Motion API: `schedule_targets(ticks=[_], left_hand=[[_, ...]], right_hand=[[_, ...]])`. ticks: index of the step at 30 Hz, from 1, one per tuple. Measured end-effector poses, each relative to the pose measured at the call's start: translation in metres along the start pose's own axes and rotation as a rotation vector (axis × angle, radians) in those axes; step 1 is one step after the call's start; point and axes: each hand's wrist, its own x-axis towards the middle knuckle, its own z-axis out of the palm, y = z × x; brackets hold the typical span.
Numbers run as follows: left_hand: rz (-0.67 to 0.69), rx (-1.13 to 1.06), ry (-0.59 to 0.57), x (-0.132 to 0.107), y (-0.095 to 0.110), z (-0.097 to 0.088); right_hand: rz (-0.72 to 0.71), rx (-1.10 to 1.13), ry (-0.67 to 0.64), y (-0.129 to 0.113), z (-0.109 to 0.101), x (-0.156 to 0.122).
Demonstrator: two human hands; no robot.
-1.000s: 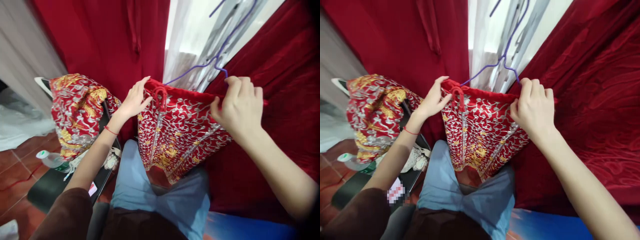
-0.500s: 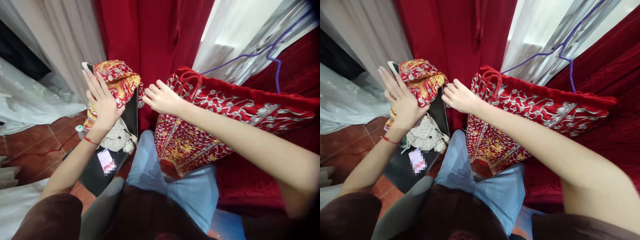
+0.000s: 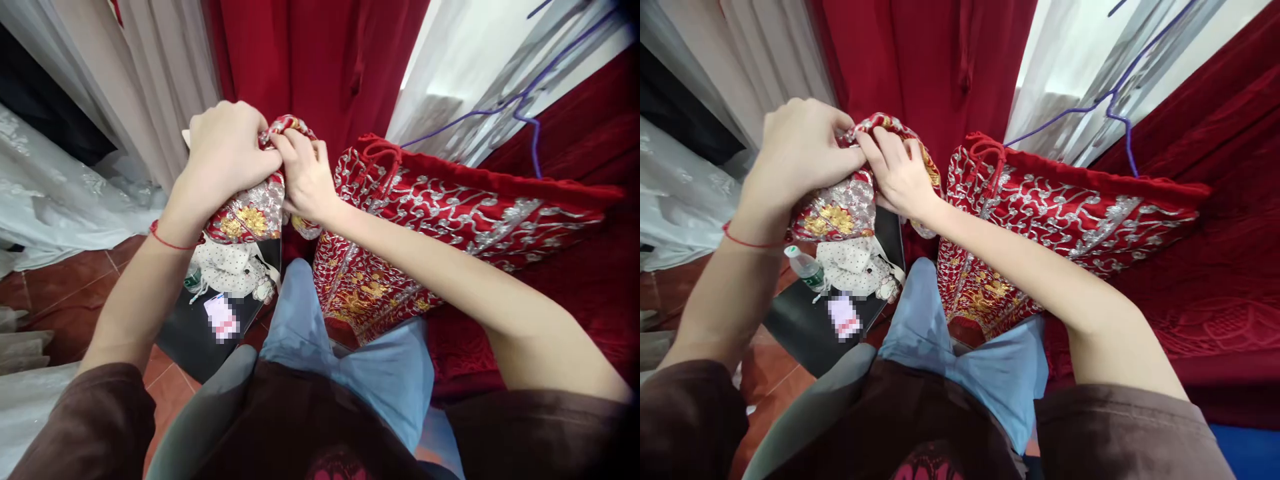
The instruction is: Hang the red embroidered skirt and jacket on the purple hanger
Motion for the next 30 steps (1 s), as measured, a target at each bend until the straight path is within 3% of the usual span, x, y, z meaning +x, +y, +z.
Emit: schedule_targets(ticks=[2, 5, 8, 10, 13, 17, 20, 22, 26, 28, 30], left_hand=[[0.131, -0.126, -0.007, 0.003, 0.011, -0.014], [0.257, -0.492, -0.048, 0.012, 0.017, -0.029], [0.345, -0.873, 0.015, 0.029, 0.019, -0.025], [0.433, -1.007, 0.053, 0.045, 0.021, -0.007], [0.473, -1.052, -0.008, 0.069, 0.030, 0.042], [0.520, -1.277, -0.303, 0.084, 0.045, 0.109], [0.530, -1.512, -0.533, 0.079, 0.053, 0.140], [0.463, -1.549, -0.640, 0.072, 0.058, 0.151], [0.370, -1.362, -0.762, 0.063, 0.069, 0.154], [0.396, -1.307, -0.699, 0.062, 0.071, 0.149], [0.385, -1.285, -0.555, 0.065, 0.066, 0.143]], right_hand=[[0.036, 0.021, 0.035, 0.017, -0.015, -0.008], [0.178, 0.096, 0.111, 0.048, -0.033, -0.023], [0.352, 0.187, 0.206, 0.080, -0.048, -0.036], [0.409, 0.276, 0.270, 0.096, -0.059, -0.042], [0.392, 0.464, 0.262, 0.107, -0.074, -0.055], [0.372, 0.688, 0.020, 0.107, -0.085, -0.085], [0.419, 0.726, -0.112, 0.108, -0.087, -0.111], [0.420, 0.681, -0.155, 0.109, -0.085, -0.122], [0.331, 0.353, -0.155, 0.114, -0.082, -0.124], [0.293, 0.163, -0.143, 0.120, -0.086, -0.120], [0.250, 0.016, -0.138, 0.125, -0.095, -0.113]])
